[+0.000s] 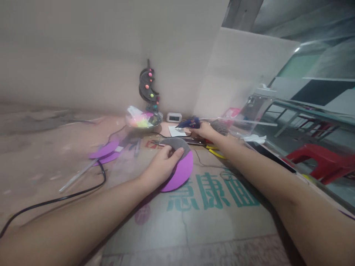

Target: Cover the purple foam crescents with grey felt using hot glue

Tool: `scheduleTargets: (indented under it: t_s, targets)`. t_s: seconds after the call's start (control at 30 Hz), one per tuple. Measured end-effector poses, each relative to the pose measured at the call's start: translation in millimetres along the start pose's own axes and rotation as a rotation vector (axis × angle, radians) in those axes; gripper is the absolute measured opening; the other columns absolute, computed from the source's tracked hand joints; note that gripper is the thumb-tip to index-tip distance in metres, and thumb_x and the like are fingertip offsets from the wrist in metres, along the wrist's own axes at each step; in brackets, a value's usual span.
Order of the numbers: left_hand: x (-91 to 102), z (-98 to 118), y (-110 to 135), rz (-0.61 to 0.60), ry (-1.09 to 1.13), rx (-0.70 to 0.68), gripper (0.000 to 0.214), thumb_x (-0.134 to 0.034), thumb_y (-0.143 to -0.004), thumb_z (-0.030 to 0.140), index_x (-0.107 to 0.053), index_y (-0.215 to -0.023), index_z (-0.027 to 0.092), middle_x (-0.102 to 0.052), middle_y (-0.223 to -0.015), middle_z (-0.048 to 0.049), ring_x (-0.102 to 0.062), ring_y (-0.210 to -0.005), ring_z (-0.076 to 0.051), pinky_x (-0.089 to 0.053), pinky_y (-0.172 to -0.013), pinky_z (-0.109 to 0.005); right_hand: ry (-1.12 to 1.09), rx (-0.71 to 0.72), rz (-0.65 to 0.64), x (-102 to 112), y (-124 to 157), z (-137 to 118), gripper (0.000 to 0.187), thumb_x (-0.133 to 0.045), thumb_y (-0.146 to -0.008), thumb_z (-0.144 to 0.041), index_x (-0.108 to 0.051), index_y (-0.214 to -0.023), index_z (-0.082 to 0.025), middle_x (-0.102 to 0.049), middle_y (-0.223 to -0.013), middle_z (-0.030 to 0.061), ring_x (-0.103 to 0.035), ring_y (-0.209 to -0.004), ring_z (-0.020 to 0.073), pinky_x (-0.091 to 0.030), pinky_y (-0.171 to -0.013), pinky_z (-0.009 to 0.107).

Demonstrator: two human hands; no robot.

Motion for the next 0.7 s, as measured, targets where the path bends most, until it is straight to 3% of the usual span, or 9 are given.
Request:
scheduleTargets:
  t_s: [0.1, 0.27, 0.33, 0.47, 0.57, 0.7]
  targets:
    - [1.0, -3, -2, 0.006, -0.067, -0.010, 0.037, -0.053, -0.081, 0.052, -0.045, -0.067, 0.019, -0.045, -0.061, 0.0047, -0.041, -0.055, -0.011, -0.029, -0.051, -0.024, -0.008, -0.014, 0.046, 9, 2, -4, 0.035, -0.068, -0.073, -0.041, -0.066, -0.093, -0.013, -0.070, -0.072, 0.0076, -0.065, -0.070, 0.0200, -0.049, -0.067, 0.030]
    - [0.2, -4, -3, -0.002, -0.135, -0.037, 0.036, -0.053, -0.081, 0.052, -0.046, -0.068, 0.019, -0.048, -0.061, 0.0038, -0.046, -0.057, -0.012, -0.030, -0.051, -0.025, -0.036, -0.031, 0.080, 36, 33, -9, 0.036, -0.059, -0.078, -0.048, -0.063, -0.064, -0.015, -0.061, -0.049, 0.0066, -0.061, -0.056, 0.0204, -0.049, -0.061, 0.032]
    - [1.7, 0, -2, 0.017, -0.113, -0.063, 0.033, -0.052, -0.083, 0.050, -0.050, -0.072, 0.019, -0.056, -0.068, 0.0014, -0.052, -0.064, -0.014, -0.035, -0.056, -0.025, -0.065, -0.018, 0.086, 45, 53, -13, 0.035, -0.056, -0.081, -0.046, -0.064, -0.067, -0.015, -0.064, -0.054, 0.0071, -0.063, -0.061, 0.0206, -0.050, -0.064, 0.031]
    - [7.7, 18, 6, 0.072, -0.098, -0.176, 0.032, -0.049, -0.087, 0.045, -0.061, -0.096, 0.017, -0.066, -0.098, -0.0055, -0.059, -0.092, -0.020, -0.042, -0.080, -0.028, -0.219, 0.075, 0.075, 57, 97, -22, 0.030, -0.057, -0.082, -0.040, -0.067, -0.100, -0.018, -0.071, -0.076, 0.0061, -0.067, -0.077, 0.0210, -0.051, -0.074, 0.031]
    - [10.8, 29, 10, 0.086, -0.114, -0.238, 0.034, -0.047, -0.089, 0.040, -0.061, -0.107, 0.016, -0.066, -0.109, -0.0075, -0.058, -0.103, -0.022, -0.039, -0.091, -0.030, -0.288, 0.141, 0.059, 57, 122, -25, 0.029, -0.059, -0.081, -0.041, -0.067, -0.099, -0.020, -0.071, -0.080, 0.0051, -0.067, -0.075, 0.0198, -0.051, -0.075, 0.033]
    - [15.3, 26, 8, 0.122, -0.208, -0.200, 0.034, -0.047, -0.088, 0.043, -0.061, -0.100, 0.015, -0.066, -0.099, -0.0071, -0.059, -0.091, -0.021, -0.041, -0.081, -0.030, -0.341, 0.128, 0.057, 52, 143, -20, 0.024, -0.058, -0.080, -0.042, -0.064, -0.087, -0.020, -0.071, -0.078, 0.0049, -0.065, -0.070, 0.0188, -0.051, -0.071, 0.032]
Point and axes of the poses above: each hand's wrist, its own y-axis away from the middle knuckle, its own x-axis out of the back of the hand, z = x × y, the point moved 8 cm from there along -y, towards the middle knuckle
